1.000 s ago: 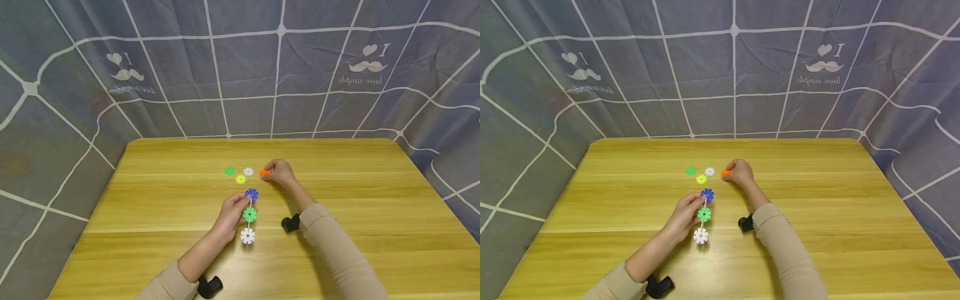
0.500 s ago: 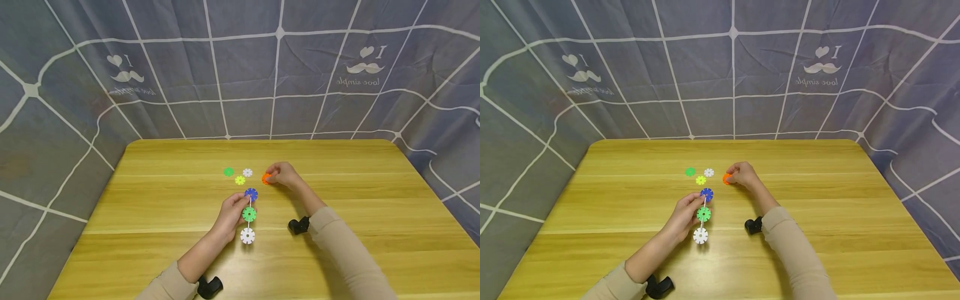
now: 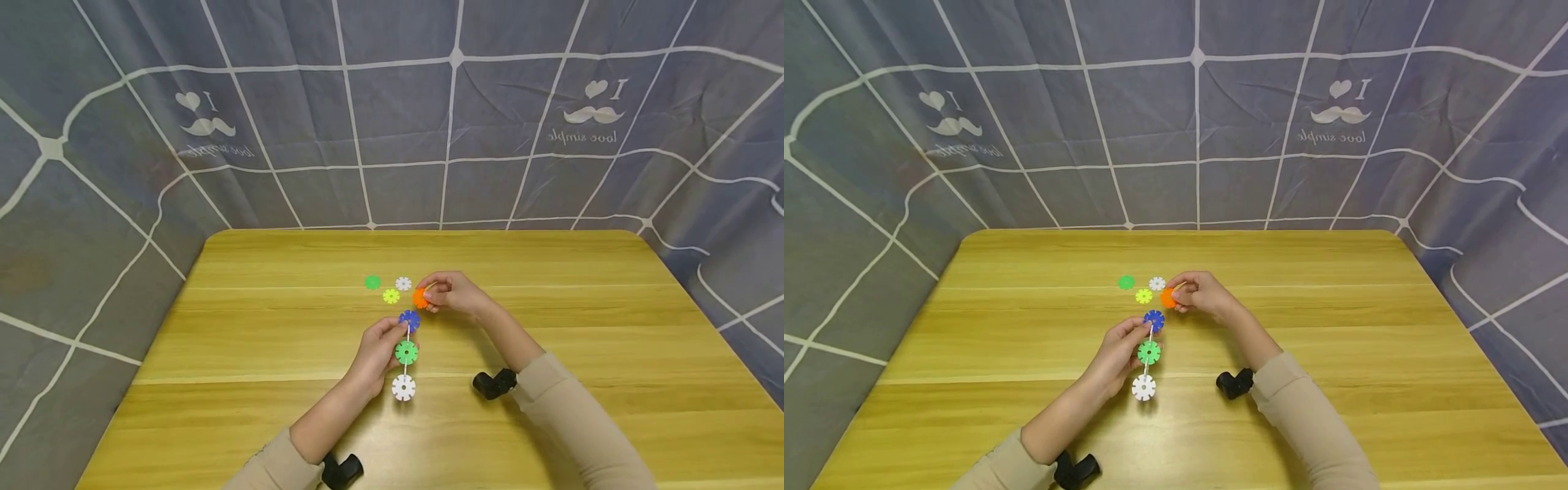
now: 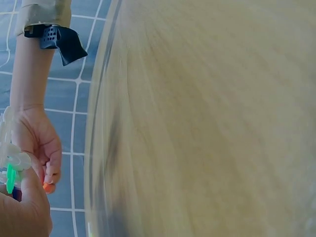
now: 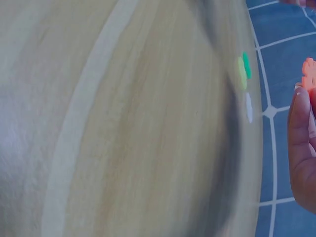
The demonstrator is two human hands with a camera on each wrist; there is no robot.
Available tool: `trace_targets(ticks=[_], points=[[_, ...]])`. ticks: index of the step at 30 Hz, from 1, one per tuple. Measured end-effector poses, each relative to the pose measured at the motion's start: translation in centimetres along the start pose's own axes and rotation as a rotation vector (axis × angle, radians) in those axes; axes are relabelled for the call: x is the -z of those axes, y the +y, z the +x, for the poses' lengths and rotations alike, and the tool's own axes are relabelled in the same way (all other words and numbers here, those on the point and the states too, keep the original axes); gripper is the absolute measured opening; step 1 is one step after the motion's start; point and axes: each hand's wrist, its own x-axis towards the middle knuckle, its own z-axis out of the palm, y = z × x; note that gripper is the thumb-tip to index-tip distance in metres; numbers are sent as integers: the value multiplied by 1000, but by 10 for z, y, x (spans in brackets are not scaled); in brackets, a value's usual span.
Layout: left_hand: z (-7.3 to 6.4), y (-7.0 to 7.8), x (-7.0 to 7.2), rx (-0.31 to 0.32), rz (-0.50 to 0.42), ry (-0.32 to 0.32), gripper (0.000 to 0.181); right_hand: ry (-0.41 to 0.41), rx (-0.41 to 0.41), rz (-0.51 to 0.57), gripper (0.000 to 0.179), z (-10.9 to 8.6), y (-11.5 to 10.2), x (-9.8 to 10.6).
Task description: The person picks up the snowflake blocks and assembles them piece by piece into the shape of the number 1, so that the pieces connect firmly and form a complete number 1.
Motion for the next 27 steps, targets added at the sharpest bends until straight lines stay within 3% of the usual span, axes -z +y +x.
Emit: trace_targets(ticks=[13,27], points=[[-2,1,0,-5,0,-18,23,-101,87,42,22,-12,-7,-11],[-2,0,0,11,6,-22,21,-128,116,61,17,-16,-5,-10]])
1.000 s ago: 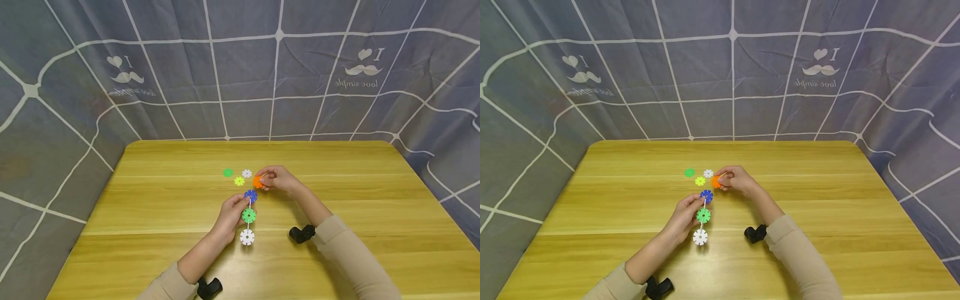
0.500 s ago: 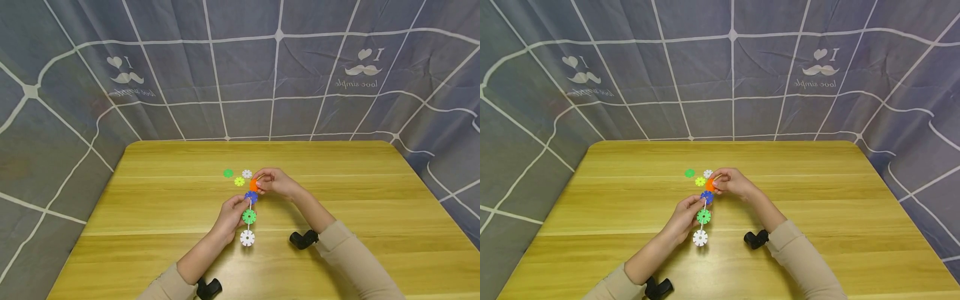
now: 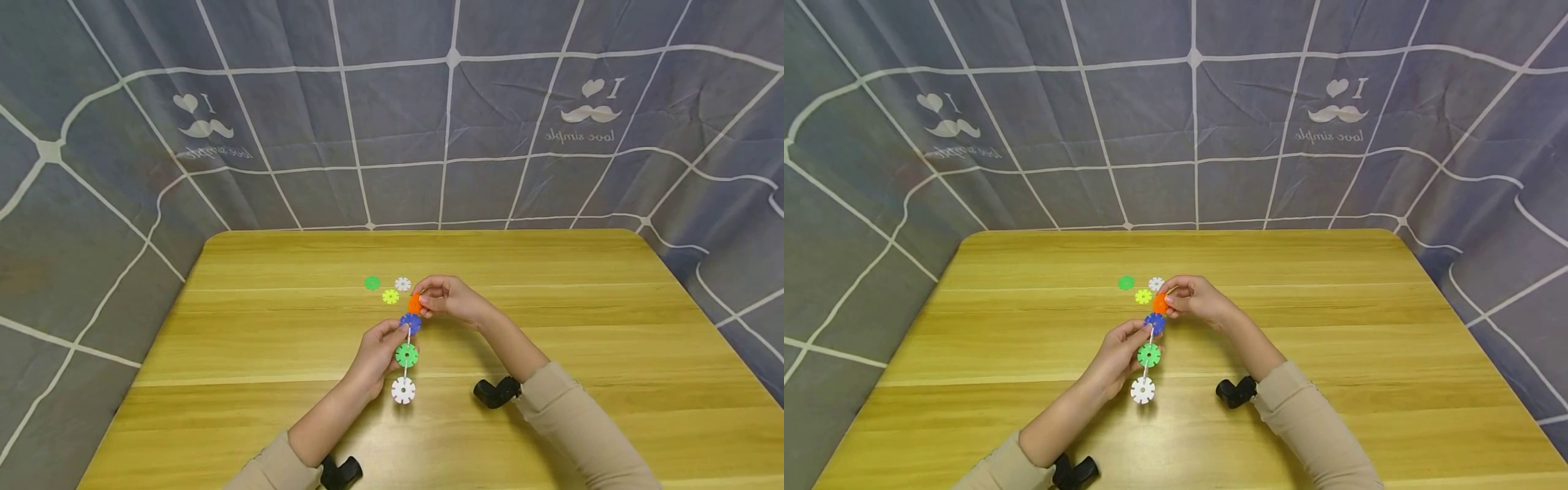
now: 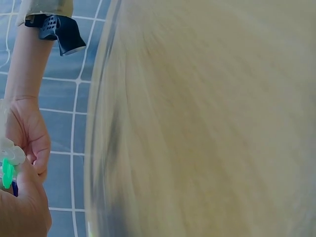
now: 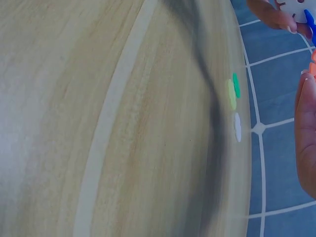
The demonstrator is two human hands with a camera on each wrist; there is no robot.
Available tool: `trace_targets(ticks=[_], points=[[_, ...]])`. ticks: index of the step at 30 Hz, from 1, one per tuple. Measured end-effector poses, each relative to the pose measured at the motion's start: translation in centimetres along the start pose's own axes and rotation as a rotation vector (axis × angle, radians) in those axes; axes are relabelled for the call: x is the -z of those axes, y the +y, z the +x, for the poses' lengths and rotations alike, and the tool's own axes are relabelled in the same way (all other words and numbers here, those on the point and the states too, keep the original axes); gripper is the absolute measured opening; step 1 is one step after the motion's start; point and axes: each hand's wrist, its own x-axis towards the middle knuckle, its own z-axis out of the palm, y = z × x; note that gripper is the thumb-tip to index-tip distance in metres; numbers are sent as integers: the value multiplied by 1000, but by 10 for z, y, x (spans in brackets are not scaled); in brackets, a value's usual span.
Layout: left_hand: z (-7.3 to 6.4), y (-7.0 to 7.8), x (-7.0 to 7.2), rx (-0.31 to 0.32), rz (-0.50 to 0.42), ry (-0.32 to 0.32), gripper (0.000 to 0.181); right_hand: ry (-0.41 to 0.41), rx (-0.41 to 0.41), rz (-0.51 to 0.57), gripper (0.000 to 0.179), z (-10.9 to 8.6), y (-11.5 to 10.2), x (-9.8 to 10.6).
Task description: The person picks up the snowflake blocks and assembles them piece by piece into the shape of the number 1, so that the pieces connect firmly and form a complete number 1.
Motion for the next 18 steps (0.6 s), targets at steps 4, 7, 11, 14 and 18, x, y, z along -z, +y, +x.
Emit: trace_targets(ticks=[4,7,11,14,18], points=[[0,0,-2,3,6,1,21,-8,29,-5,16,-1,1,1],[-1,0,-2,-6,13,1,23,5,39,-3,18,-2,2,0],[-2,1,-3,-17,16,6,24,37,27,17,27,-3,3,-3],[-3,1,-2,-21,12,11,23,56,25,35,32,-4,3,-7],[-3,1,-2,-35,8,15,24,78,41,42,34,-6,2,-13]])
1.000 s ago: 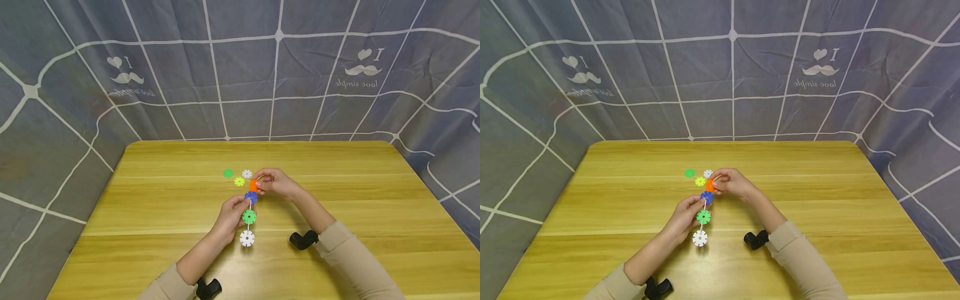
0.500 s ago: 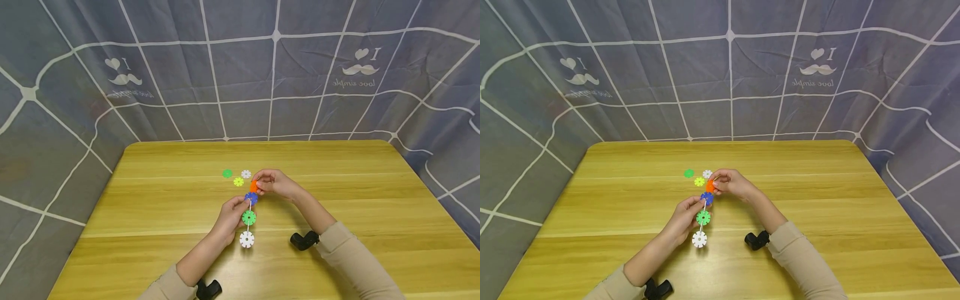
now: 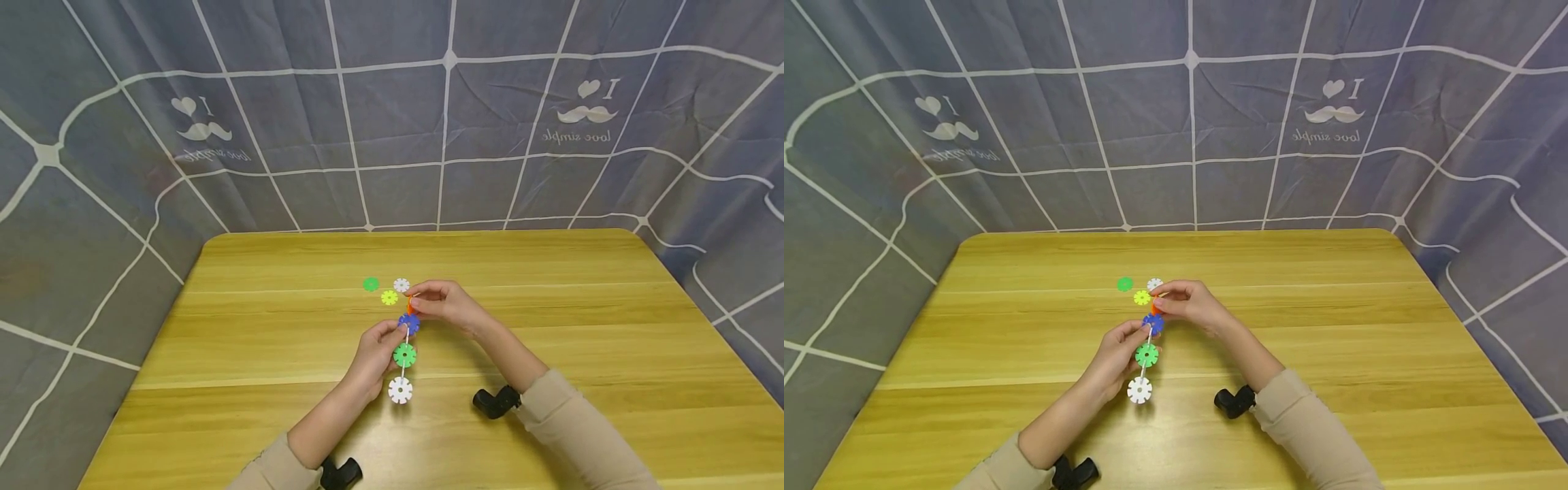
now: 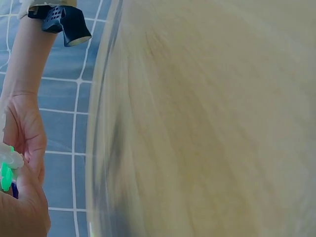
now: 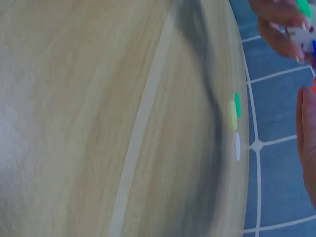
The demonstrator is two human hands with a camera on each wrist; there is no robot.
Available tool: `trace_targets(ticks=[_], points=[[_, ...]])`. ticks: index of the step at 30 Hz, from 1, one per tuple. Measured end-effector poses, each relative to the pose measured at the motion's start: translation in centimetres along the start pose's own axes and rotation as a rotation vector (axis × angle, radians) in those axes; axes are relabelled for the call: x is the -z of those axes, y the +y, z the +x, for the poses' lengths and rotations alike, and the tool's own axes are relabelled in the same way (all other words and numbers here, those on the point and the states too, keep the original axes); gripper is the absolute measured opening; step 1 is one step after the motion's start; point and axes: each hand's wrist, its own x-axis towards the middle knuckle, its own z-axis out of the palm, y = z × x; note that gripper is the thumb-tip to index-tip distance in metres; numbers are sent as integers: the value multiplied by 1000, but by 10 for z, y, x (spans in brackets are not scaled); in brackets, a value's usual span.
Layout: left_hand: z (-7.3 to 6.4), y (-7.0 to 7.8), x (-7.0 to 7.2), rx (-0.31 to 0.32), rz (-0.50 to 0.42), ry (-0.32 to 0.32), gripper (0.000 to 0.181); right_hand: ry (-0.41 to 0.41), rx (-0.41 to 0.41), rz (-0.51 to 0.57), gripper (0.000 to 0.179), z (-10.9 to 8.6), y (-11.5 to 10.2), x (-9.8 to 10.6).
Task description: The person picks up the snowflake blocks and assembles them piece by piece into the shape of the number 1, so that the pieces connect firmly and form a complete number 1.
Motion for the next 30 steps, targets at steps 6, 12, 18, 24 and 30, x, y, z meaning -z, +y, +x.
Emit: trace_targets(ticks=[6,12,18,24,30], points=[[0,-3,1,-36,17,11,24,79,15,36,24,-3,-1,-9],[0,-5,-1,-87,15,38,20,104,19,71,15,-3,1,-13],[-1,-4,-3,-105,4,58,16,77,-14,146,18,-2,4,-12],[-6,-1,-5,-95,-25,89,13,79,2,125,9,-2,7,-14],[-9,4,-7,-68,-43,101,12,97,16,124,11,-6,5,-17]])
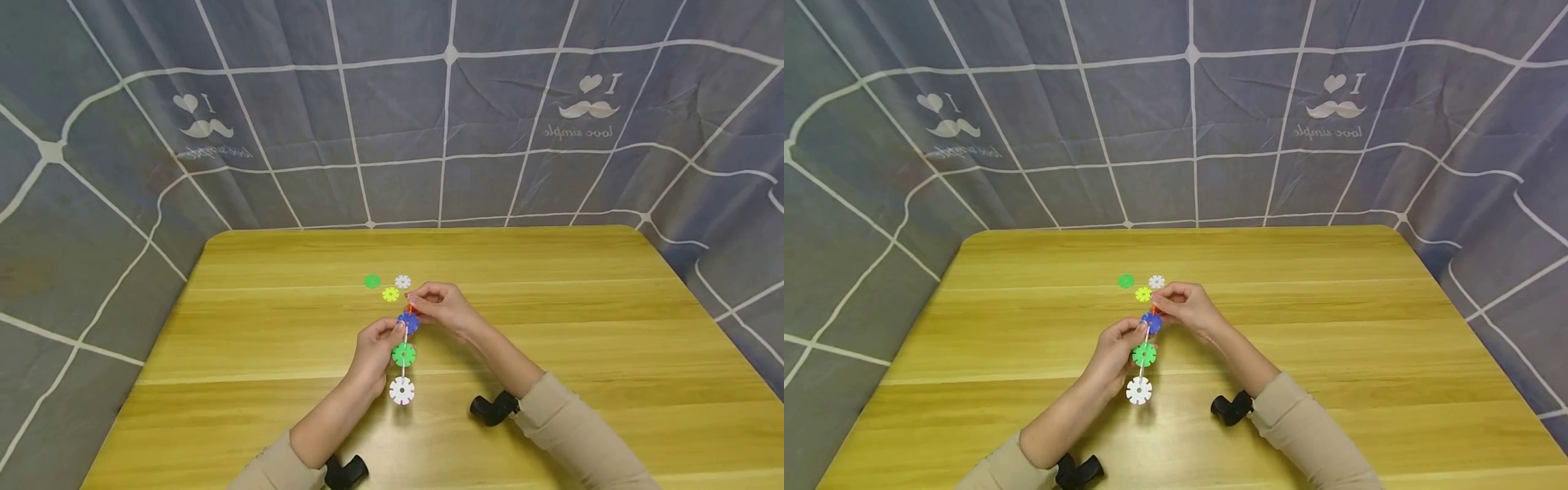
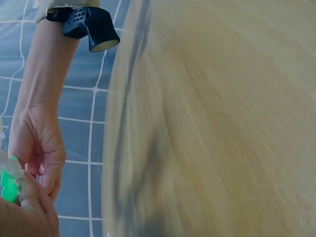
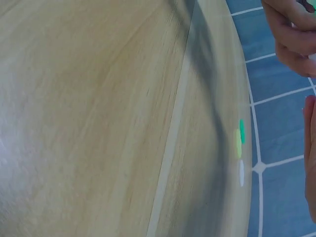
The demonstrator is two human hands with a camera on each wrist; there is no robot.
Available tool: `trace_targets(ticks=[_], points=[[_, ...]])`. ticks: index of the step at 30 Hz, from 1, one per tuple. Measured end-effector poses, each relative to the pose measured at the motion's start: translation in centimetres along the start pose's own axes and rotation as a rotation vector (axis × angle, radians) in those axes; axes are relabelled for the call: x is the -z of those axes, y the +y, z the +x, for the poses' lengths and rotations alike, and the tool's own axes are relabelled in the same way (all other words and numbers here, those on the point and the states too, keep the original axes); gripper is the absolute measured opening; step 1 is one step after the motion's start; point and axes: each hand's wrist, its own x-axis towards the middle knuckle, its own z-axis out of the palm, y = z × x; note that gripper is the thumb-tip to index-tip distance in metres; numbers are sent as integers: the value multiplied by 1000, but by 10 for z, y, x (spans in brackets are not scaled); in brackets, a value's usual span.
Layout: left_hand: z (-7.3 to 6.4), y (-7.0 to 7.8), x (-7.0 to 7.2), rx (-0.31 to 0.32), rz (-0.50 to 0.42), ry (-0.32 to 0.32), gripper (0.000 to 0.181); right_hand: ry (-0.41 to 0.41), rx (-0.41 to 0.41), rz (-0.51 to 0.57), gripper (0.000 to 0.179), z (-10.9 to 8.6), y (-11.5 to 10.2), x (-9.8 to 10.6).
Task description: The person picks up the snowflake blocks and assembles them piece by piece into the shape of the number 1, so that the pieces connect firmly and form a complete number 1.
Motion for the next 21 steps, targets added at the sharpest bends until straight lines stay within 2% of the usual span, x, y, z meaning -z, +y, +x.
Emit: trace_targets(ticks=[3,5,10,13,21], points=[[0,1,1,24,4,-5,11,13,21,-44,13,-1,0,-1],[0,1,2,46,-9,-10,11,24,51,-113,22,-2,1,-3],[0,2,4,84,-43,-18,11,56,142,-266,21,-6,2,-8],[1,2,4,91,-34,-33,12,70,150,-265,22,-7,2,-9],[1,3,3,109,-12,-90,22,68,69,-119,27,-9,4,-2]])
